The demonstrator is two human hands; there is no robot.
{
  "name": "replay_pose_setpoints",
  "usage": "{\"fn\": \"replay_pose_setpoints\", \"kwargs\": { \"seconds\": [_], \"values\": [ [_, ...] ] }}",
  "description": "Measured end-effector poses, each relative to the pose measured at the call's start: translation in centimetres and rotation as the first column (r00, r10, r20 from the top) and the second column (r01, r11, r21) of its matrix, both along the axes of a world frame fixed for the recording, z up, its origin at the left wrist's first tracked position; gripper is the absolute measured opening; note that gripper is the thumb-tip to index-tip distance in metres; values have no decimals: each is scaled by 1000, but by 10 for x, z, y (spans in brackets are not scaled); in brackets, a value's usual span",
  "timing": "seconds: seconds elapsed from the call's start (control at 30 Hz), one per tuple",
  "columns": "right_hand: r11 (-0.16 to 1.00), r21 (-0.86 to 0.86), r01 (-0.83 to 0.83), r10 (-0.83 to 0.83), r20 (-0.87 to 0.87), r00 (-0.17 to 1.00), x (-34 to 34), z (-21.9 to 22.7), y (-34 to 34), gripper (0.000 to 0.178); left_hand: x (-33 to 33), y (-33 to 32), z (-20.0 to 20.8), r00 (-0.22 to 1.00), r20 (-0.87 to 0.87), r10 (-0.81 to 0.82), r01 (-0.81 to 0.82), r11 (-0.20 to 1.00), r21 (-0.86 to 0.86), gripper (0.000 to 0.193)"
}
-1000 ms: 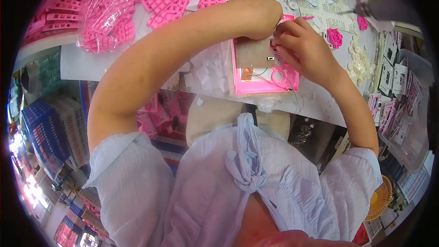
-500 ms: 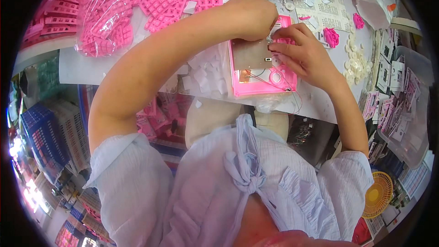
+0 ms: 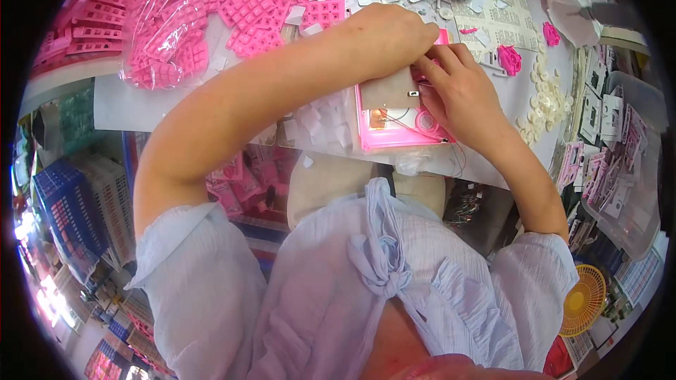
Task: Assembling a toy calculator by installing a circuit board and various components into a pink plastic casing using an electric screwdriver.
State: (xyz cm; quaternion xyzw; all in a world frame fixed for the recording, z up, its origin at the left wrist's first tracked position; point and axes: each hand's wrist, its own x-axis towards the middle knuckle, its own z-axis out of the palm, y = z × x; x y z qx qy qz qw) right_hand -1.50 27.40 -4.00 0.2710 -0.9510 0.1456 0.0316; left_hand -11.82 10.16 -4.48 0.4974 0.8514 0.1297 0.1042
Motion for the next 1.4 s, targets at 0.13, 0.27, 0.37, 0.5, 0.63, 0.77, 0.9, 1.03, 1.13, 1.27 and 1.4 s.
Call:
{"fn": "replay_pose_setpoints", "kwargs": {
  "seconds": [0.13,0.27,0.37,0.5,0.63,0.77,0.9,1.03,1.13,1.27,1.4],
  "values": [
    [1000,-19,-22,22,8,1000,5,2,2,38,-5,-20,6,953,109,281,-301,909,288,23],
    [991,-134,18,-26,-62,998,8,1,7,32,-6,-59,7,764,163,624,-643,718,266,31],
    [965,-256,66,-99,-116,988,0,7,9,25,9,-56,-18,809,1,587,-565,779,273,34],
    [915,-389,108,-143,-63,988,-33,2,-1,20,19,-48,-25,784,217,582,-616,686,387,26],
    [908,-408,93,-83,42,996,-76,-13,-10,25,17,-49,-40,782,418,462,-617,479,625,33],
    [811,-519,271,49,521,852,-89,3,-31,27,28,-47,-36,809,296,507,-549,477,686,46],
    [637,-689,345,25,466,885,-77,-5,-33,24,36,-39,-32,829,100,550,-435,523,734,45],
    [581,-714,390,-12,472,881,-60,-9,-20,21,36,-34,-26,856,164,491,-416,463,783,43],
    [643,-724,250,-98,246,964,-43,-4,-18,13,32,-43,-18,895,218,389,-428,609,667,27],
    [719,-686,112,-95,62,994,-37,-7,-12,16,36,-47,-17,842,441,312,-528,644,553,15],
    [752,-654,81,-88,22,996,-27,-9,-9,26,41,-42,-17,918,131,374,-369,686,627,9]
  ]
}}
